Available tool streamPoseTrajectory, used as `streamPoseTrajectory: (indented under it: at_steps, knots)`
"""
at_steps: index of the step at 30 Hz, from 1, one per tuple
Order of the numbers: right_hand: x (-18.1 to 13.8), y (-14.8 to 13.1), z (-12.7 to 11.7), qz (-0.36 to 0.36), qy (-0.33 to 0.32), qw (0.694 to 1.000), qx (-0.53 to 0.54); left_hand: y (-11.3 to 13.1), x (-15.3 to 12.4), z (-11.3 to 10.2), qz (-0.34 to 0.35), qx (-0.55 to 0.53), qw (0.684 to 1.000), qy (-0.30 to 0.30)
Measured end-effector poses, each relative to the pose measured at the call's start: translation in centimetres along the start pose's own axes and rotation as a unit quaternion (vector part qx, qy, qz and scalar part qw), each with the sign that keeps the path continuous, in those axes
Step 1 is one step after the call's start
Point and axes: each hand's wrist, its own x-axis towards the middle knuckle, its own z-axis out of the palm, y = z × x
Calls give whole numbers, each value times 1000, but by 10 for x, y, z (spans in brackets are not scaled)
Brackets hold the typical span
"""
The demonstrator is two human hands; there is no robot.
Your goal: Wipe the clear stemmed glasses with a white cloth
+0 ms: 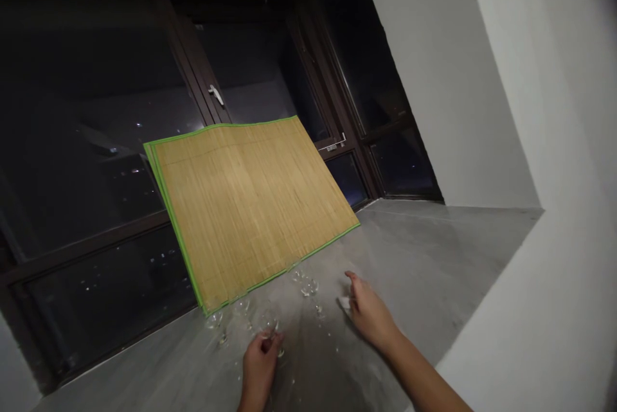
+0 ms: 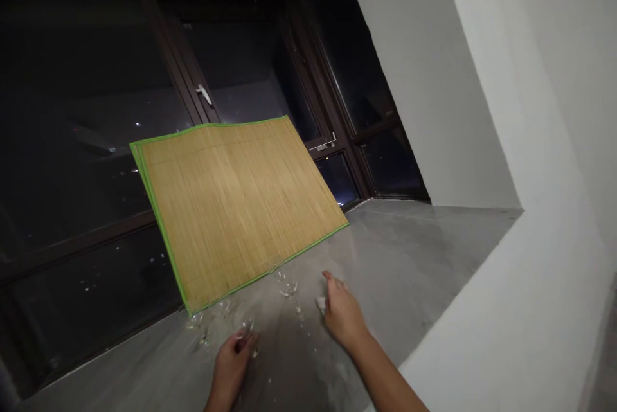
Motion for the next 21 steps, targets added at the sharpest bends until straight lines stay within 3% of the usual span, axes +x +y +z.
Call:
streamPoseTrajectory:
  at_steps: [4, 9, 14, 21]
  knots:
    - [-1, -1, 4, 20, 41, 998, -32, -4, 6, 11, 33, 77, 996, -21]
    - [-3, -7, 1, 37, 33, 998, -44, -2, 30, 37, 42, 165, 985, -36]
    - [-5, -2, -2, 35, 3, 999, -36, 4, 57, 56, 21, 175, 984, -28]
    - [-4, -1, 1, 19, -11, 999, -25, -7, 70, 58, -18, 151, 988, -16]
